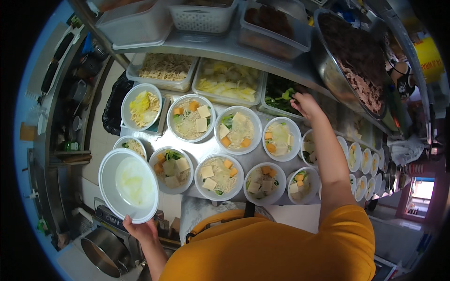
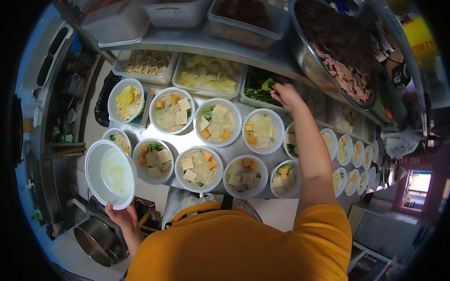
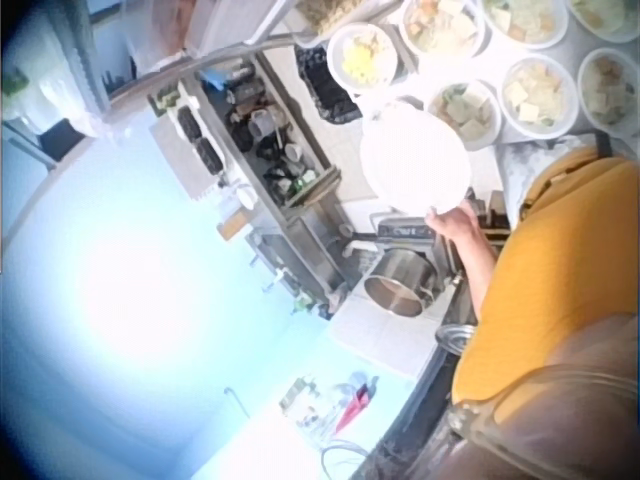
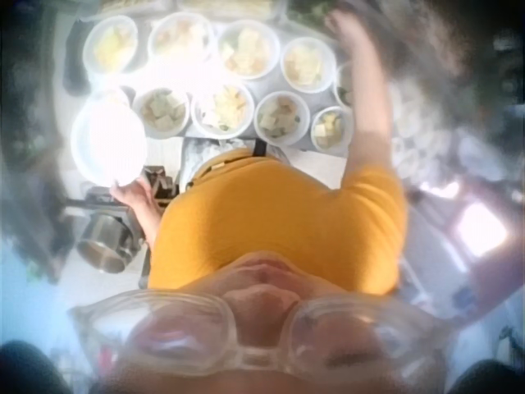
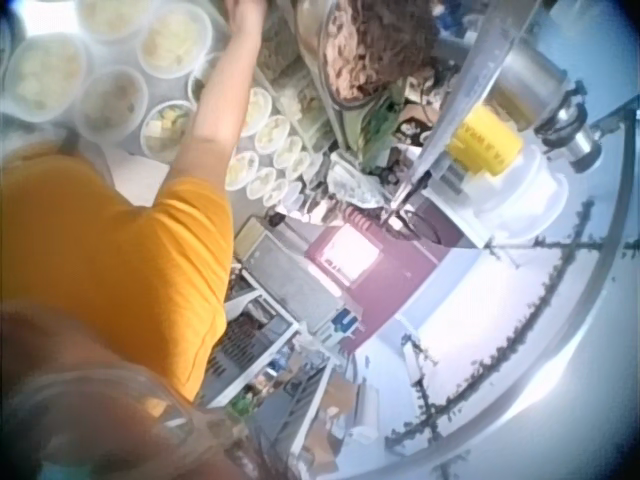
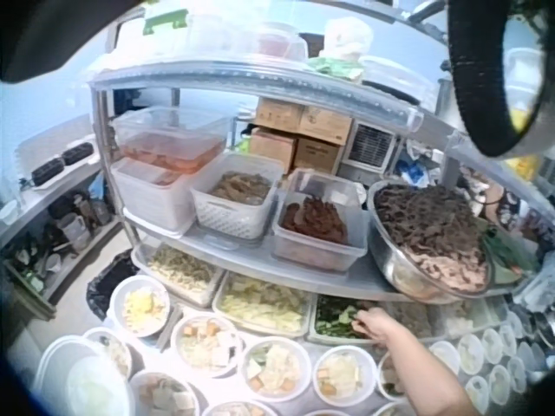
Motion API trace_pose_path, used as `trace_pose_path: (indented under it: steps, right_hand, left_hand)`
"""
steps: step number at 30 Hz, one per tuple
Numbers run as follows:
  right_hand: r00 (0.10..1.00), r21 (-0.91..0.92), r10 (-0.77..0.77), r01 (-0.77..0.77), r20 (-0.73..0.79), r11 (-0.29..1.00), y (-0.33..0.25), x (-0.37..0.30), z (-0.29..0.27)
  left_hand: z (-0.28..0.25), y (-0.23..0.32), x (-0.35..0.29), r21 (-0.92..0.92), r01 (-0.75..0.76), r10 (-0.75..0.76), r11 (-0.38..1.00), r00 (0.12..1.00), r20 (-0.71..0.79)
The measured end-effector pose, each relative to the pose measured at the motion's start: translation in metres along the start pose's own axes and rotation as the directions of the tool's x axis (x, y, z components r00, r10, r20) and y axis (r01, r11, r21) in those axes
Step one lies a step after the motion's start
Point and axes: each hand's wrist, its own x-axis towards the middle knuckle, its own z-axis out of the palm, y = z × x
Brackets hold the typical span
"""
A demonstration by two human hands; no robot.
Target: The person assembles multiple bowls of food by adding noodles, tofu, vegetables, and meat from various containers. They use their hands to transfer ingredients into white bowls arranged on a counter.
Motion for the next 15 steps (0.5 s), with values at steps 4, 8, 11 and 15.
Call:
trace_pose_path:
  steps: [4, 8, 11, 15]
  right_hand:
    - [0.994, 0.203, -0.099, 0.089, 0.039, 0.975, -0.001, -0.027, 0.025]
    - [0.987, 0.230, -0.137, 0.113, 0.089, 0.967, -0.028, -0.085, 0.084]
    - [0.920, 0.227, -0.178, 0.101, 0.349, 0.969, -0.053, -0.115, 0.159]
    - [0.867, 0.222, -0.091, -0.022, 0.489, 0.975, -0.066, -0.121, 0.296]
  left_hand:
    - [0.009, 0.007, 0.000, 0.008, -0.057, 0.057, 0.998, 0.998, -0.012]
    - [0.007, 0.019, 0.014, 0.064, -0.005, 0.005, 0.998, 1.000, -0.011]
    - [0.000, 0.031, 0.021, 0.043, 0.017, -0.016, 0.999, 1.000, -0.006]
    - [-0.023, 0.055, 0.047, 0.052, 0.011, -0.012, 0.999, 1.000, 0.008]
